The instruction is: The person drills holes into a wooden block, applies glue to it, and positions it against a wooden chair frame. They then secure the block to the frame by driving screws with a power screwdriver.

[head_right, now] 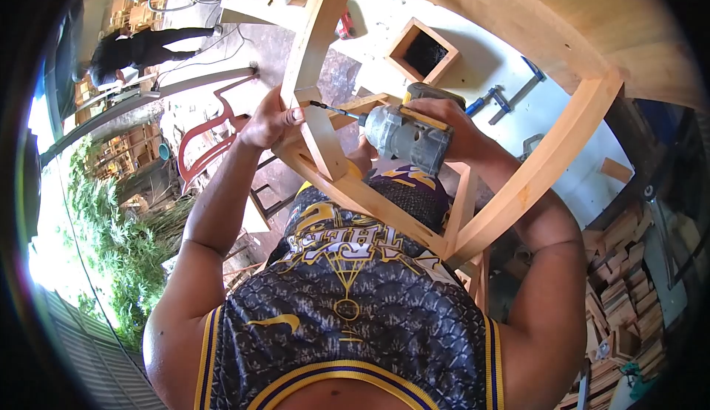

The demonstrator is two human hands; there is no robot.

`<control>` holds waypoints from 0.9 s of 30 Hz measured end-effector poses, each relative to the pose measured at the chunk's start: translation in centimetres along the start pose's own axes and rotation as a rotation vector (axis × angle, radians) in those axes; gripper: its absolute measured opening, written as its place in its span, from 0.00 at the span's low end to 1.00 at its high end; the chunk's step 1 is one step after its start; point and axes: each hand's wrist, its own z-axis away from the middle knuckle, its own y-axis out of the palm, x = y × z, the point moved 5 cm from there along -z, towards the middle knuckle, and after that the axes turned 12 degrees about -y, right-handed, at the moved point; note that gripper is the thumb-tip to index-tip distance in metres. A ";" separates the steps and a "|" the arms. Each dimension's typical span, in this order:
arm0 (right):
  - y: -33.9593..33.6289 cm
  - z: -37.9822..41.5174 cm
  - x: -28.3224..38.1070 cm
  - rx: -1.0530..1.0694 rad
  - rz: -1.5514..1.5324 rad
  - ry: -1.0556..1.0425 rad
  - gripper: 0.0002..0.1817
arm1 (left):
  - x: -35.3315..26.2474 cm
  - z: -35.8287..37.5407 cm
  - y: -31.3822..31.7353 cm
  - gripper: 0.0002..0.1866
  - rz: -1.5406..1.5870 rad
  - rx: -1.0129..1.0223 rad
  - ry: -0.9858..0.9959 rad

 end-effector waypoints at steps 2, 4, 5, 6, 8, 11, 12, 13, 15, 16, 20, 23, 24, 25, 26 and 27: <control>0.0 -0.1 0.5 -0.024 0.003 -0.008 0.26 | 0.0 0.0 0.2 0.47 0.010 -0.006 -0.005; -0.1 -0.1 1.4 -0.077 0.077 -0.052 0.26 | 0.0 0.1 0.1 0.46 0.019 -0.022 0.005; -0.1 -0.2 1.4 -0.077 0.077 -0.054 0.26 | 0.0 0.1 0.1 0.46 0.017 -0.022 0.007; -0.1 -0.2 1.4 -0.067 0.087 -0.082 0.25 | 0.0 0.1 0.1 0.46 0.026 -0.024 0.003; -0.1 -0.2 1.2 -0.057 0.097 -0.111 0.25 | 0.1 0.1 0.0 0.46 0.033 -0.026 -0.002; 0.1 0.8 -0.1 -0.053 0.064 -0.088 0.27 | 0.5 -0.1 -0.4 0.46 0.036 -0.041 -0.003; 0.1 1.0 -0.5 -0.135 0.061 -0.125 0.29 | 0.7 -0.2 -0.6 0.47 0.032 -0.037 -0.015; 0.1 1.4 -0.7 -0.218 0.056 -0.160 0.31 | 0.9 -0.2 -0.6 0.48 0.030 -0.033 -0.028; 0.0 1.4 -1.0 -0.085 -0.033 -0.043 0.32 | 0.7 -0.2 -0.4 0.47 0.015 -0.062 -0.002; 0.4 1.1 -1.0 0.046 -0.120 0.076 0.33 | 0.5 -0.2 -0.4 0.47 -0.001 -0.089 0.024; -0.3 3.5 -2.6 -0.046 -0.350 0.408 0.30 | 0.4 0.1 -0.5 0.51 -0.023 -0.034 -0.027; -3.0 3.9 -0.5 -0.060 0.320 0.203 0.21 | -0.8 2.3 -0.6 0.47 -0.376 -0.496 0.289; -3.7 6.4 -2.0 -0.106 0.329 0.338 0.19 | -0.3 3.9 -1.3 0.44 -0.587 -0.748 0.423; -4.2 7.4 -2.6 -0.100 0.403 0.383 0.19 | 0.1 6.3 -1.1 0.35 -0.628 -0.898 0.486; -4.5 7.8 -2.9 -0.095 0.479 0.424 0.18 | 2.6 7.5 -2.2 0.30 -0.571 -0.977 0.397; -4.6 7.7 -2.3 -0.133 0.445 0.426 0.18 | 5.5 8.3 -3.1 0.25 -0.281 -0.900 0.340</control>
